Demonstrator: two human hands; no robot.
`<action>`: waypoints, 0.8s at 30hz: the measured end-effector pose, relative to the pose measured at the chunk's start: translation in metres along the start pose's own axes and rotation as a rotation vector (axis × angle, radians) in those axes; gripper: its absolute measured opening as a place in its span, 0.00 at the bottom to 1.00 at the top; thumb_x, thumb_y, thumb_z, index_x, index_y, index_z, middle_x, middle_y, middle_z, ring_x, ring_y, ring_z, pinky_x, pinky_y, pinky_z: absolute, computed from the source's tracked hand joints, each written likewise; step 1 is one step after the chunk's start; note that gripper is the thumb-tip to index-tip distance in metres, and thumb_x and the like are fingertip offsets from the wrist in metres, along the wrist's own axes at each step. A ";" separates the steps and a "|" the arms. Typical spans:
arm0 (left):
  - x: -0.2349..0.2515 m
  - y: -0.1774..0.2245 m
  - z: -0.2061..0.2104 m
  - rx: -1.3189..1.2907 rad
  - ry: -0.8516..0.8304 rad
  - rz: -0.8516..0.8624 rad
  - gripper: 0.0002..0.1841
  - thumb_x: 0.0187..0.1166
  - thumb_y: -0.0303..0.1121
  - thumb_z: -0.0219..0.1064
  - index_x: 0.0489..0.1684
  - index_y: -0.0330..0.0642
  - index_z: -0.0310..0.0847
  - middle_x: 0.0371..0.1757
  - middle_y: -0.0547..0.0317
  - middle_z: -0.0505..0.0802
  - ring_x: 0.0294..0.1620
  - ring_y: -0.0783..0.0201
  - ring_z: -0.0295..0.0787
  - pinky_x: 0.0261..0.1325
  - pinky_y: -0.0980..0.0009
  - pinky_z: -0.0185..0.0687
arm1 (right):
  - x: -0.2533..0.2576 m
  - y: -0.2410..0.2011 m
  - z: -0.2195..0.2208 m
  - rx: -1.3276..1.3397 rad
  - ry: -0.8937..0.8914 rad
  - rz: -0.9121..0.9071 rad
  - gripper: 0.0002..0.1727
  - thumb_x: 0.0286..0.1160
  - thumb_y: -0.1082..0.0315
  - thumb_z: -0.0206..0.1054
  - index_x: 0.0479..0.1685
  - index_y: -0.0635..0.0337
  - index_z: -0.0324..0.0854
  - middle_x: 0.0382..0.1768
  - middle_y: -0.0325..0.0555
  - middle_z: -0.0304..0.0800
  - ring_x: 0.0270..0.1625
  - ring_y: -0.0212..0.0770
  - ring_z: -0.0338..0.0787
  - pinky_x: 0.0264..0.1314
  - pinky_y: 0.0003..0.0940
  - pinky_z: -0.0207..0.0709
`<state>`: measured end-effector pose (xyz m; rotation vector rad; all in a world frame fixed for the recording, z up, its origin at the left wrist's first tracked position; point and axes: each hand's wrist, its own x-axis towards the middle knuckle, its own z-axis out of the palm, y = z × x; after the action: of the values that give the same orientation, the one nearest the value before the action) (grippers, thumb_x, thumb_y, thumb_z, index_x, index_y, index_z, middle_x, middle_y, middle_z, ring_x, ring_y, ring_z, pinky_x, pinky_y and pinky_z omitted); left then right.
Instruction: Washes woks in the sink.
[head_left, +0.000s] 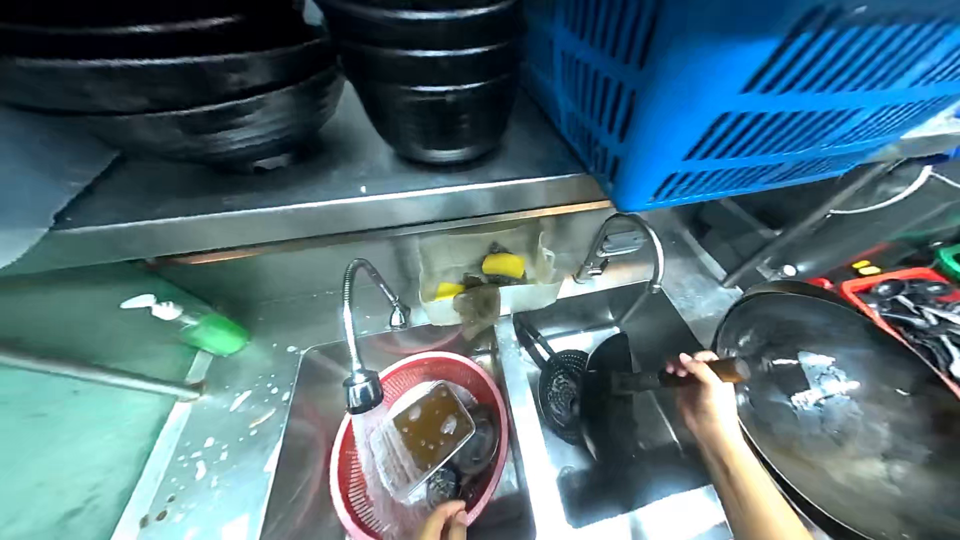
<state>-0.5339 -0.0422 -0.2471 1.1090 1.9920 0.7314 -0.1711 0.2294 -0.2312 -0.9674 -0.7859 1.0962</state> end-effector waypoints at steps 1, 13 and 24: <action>-0.002 0.011 0.004 0.013 0.000 0.022 0.17 0.85 0.36 0.61 0.58 0.34 0.88 0.51 0.45 0.95 0.53 0.55 0.93 0.64 0.52 0.86 | -0.003 -0.009 0.002 0.063 0.010 -0.003 0.06 0.70 0.73 0.63 0.29 0.50 0.75 0.19 0.37 0.83 0.25 0.36 0.86 0.37 0.35 0.85; -0.046 0.001 0.002 0.028 0.093 -0.062 0.13 0.83 0.35 0.64 0.54 0.38 0.90 0.46 0.50 0.95 0.47 0.57 0.94 0.60 0.52 0.87 | -0.070 -0.184 0.068 0.617 -0.182 -0.070 0.30 0.92 0.50 0.44 0.18 0.50 0.80 0.15 0.37 0.80 0.24 0.39 0.87 0.44 0.45 0.88; -0.053 0.008 -0.045 -1.328 0.152 -0.821 0.35 0.93 0.56 0.41 0.78 0.30 0.64 0.62 0.31 0.85 0.54 0.42 0.88 0.57 0.47 0.85 | -0.164 -0.128 0.193 0.787 -0.136 0.136 0.34 0.90 0.40 0.47 0.19 0.50 0.81 0.16 0.37 0.82 0.26 0.40 0.89 0.42 0.45 0.89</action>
<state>-0.5481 -0.0904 -0.1985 -0.5142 1.3213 1.3126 -0.3430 0.0987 -0.0476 -0.2811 -0.3321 1.4415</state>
